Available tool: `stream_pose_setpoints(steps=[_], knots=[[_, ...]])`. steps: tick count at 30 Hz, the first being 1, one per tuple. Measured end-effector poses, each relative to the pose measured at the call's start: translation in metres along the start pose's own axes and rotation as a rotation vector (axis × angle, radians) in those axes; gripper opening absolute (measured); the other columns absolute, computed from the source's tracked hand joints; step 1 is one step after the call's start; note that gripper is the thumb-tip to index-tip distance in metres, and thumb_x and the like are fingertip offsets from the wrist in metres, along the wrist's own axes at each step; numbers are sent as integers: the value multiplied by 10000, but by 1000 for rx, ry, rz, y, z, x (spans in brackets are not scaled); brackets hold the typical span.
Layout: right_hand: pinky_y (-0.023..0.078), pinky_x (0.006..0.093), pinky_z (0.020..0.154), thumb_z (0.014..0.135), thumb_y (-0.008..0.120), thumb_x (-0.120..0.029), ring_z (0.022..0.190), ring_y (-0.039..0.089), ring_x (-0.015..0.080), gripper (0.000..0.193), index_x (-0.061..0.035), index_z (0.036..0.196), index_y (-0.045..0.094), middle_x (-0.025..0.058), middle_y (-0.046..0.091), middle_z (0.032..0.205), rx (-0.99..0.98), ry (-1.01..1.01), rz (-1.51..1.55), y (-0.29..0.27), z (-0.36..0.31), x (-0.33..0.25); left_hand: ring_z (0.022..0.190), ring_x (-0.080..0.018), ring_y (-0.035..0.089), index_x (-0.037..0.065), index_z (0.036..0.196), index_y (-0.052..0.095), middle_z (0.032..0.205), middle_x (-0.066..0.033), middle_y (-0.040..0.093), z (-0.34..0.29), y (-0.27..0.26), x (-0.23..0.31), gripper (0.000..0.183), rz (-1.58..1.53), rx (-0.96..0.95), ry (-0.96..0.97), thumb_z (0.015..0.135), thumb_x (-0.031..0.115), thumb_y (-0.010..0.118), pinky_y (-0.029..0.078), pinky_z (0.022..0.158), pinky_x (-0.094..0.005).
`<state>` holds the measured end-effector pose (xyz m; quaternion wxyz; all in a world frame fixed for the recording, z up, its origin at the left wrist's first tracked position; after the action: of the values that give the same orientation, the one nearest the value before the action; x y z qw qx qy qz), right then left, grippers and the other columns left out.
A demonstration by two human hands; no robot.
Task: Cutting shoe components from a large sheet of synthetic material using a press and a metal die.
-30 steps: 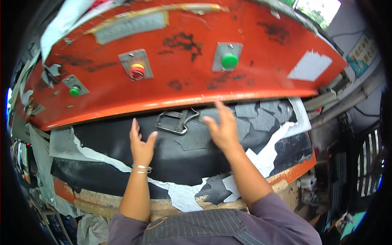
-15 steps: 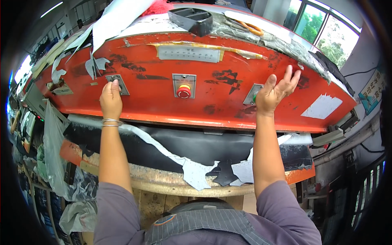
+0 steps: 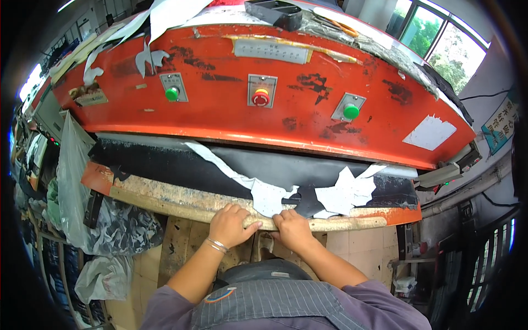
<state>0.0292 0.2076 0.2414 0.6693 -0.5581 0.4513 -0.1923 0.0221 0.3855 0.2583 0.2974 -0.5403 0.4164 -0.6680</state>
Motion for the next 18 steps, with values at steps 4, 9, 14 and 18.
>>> stream_pose_setpoints(steps=[4, 9, 14, 18], knots=[[510, 384, 756, 619, 800, -226, 898, 605, 292, 371, -53, 909, 646, 122, 628, 885, -18, 38, -9, 0, 1, 3, 822, -309, 583, 60, 733, 670, 792, -118, 611, 1, 7, -1, 333, -5, 95, -36, 747, 392, 697, 481, 733, -415], [517, 407, 734, 669, 776, -278, 878, 631, 303, 329, -38, 856, 652, 135, 648, 859, -43, 4, 4, -1, -20, -10, 807, -320, 597, 48, 777, 705, 789, -126, 631, -23, 10, -4, 387, -20, -83, -59, 749, 434, 692, 489, 756, -419], [514, 447, 789, 798, 642, -579, 903, 655, 377, 603, -46, 1078, 684, 182, 687, 987, -248, 183, 305, -33, 23, -2, 850, -202, 643, 48, 976, 721, 865, -119, 690, -38, -7, -7, 357, -346, -626, -168, 844, 377, 676, 511, 783, -339], [474, 468, 817, 811, 561, -654, 968, 610, 369, 712, 25, 1013, 638, 200, 654, 989, 175, 502, -23, -31, 107, 24, 839, -70, 582, -8, 1029, 658, 930, -18, 664, -5, -5, -24, 205, -960, -286, -350, 926, 165, 618, 485, 754, -234]])
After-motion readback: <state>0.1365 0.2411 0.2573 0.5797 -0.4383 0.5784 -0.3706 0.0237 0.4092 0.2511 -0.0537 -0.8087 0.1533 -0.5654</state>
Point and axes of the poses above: each hand's wrist, its own z-axis towards the middle knuckle, its own y-axis out of the palm, x = y × z, the point moved 4 cm from there along z, towards the middle knuckle
